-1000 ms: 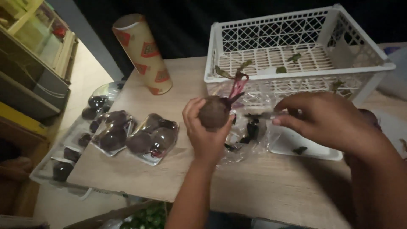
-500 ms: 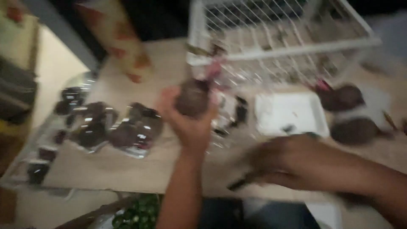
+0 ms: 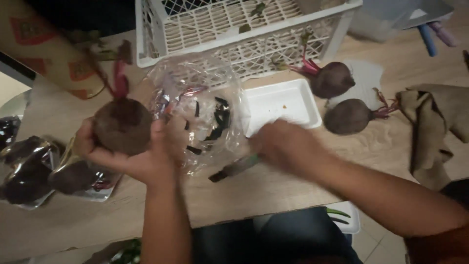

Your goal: Trimming the stems and roots of beets using a utility knife and placing them on a tray.

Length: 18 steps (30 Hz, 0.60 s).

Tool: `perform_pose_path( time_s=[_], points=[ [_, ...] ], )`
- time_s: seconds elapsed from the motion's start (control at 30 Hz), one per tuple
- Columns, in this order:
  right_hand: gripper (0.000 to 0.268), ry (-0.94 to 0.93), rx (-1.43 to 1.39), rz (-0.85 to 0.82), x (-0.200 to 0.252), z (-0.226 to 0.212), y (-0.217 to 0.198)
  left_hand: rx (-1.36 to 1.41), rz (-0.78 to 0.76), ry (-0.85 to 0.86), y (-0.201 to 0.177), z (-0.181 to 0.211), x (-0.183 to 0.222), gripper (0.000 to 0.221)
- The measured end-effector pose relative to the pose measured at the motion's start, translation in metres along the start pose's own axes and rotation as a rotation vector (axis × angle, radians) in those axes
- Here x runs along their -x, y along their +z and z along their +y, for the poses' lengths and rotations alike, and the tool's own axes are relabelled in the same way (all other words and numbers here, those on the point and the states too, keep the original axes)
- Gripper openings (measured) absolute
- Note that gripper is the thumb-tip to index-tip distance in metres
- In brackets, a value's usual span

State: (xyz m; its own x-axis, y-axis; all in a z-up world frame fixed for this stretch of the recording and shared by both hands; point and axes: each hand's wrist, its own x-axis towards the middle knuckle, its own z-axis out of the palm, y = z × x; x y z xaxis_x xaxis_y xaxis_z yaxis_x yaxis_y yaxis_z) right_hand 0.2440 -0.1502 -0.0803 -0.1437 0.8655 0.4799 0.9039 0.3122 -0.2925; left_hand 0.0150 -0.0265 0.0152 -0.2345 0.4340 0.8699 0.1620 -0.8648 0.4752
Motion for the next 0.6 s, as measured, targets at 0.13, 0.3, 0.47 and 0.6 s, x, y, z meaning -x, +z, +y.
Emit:
perform_pose_path(
  time_s=[0.13,0.3,0.47,0.6],
  points=[
    [0.032,0.478,0.361,-0.217,-0.017,0.012,-0.073,0.010,-0.001,0.003,-0.004,-0.003,-0.003,0.064],
    [0.051,0.686,0.695,-0.488,-0.024,0.045,-0.052,0.080,0.055,-0.039,-0.008,0.001,-0.004,0.060],
    [0.040,0.939,0.348,-0.340,-0.036,0.019,-0.076,-0.040,0.113,-0.056,-0.011,-0.003,-0.006,0.063],
    [0.054,0.996,0.090,-0.201,-0.025,0.024,-0.114,0.309,0.142,-0.229,-0.008,-0.012,0.000,0.072]
  ],
)
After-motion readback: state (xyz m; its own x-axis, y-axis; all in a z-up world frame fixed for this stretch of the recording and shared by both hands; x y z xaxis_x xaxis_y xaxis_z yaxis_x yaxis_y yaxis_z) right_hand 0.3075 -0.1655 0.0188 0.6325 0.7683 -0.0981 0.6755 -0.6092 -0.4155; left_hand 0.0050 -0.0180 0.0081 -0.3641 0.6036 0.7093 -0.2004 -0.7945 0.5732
